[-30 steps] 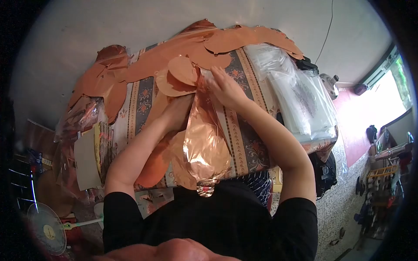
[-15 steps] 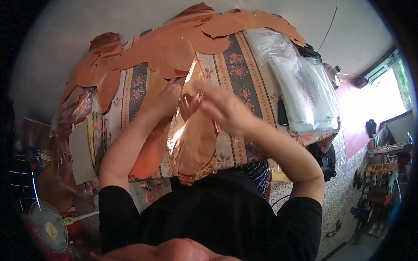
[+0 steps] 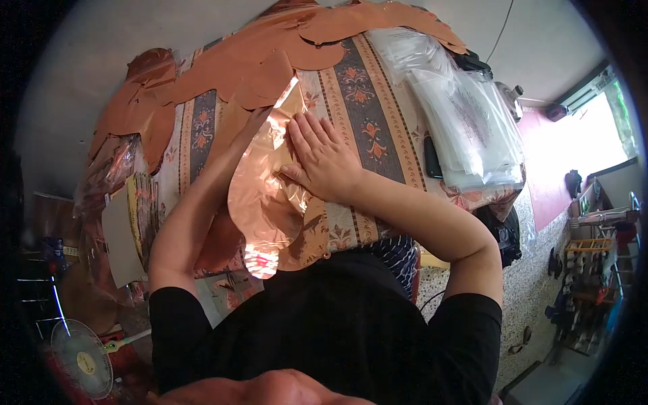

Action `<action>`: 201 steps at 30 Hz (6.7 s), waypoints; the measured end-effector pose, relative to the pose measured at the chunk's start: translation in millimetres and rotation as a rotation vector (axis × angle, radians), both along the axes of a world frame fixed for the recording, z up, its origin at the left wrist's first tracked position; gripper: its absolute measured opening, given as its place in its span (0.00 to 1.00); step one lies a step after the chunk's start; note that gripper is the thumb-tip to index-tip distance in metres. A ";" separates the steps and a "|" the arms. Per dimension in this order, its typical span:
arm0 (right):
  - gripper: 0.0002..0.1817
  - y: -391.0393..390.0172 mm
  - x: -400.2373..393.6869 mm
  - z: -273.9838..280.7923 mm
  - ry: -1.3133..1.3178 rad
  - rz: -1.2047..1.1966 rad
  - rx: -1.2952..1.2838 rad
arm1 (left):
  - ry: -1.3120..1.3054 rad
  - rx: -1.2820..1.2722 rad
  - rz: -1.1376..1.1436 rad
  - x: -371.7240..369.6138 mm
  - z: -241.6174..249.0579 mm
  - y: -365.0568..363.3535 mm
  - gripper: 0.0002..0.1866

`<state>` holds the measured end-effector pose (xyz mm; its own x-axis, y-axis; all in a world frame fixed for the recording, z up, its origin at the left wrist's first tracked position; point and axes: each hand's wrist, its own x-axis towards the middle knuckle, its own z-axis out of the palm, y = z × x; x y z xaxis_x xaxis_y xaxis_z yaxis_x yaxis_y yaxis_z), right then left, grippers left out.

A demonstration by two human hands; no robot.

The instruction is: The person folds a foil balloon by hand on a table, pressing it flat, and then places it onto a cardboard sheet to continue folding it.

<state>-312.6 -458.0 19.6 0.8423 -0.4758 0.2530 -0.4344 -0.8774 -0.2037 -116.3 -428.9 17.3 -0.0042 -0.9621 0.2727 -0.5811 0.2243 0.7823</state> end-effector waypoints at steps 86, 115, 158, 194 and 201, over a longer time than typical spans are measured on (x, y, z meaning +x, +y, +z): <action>0.49 -1.9 0.7 1.1 0.029 0.041 -0.104 | -0.032 -0.069 0.662 -42.4 71.1 227.9 0.17; 0.49 -2.8 -1.1 4.7 0.208 0.035 -0.177 | -0.682 0.093 -0.036 31.7 26.7 115.6 0.46; 0.40 -10.0 0.8 16.5 0.117 0.373 -0.078 | -0.861 0.092 -0.137 4.6 23.5 134.4 0.44; 0.40 48.8 -47.5 26.9 0.160 0.459 -0.009 | -0.657 -0.403 -0.070 -37.9 27.0 194.9 0.18; 0.40 46.5 -49.1 28.2 0.147 0.454 -0.008 | -0.639 -0.422 -0.258 -23.9 22.4 161.5 0.13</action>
<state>-361.6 -411.4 47.8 0.9918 -0.0497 0.1180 -0.0302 -0.9864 -0.1618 -140.2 -267.4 39.7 -0.4897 -0.7261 0.4827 -0.7772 0.6144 0.1358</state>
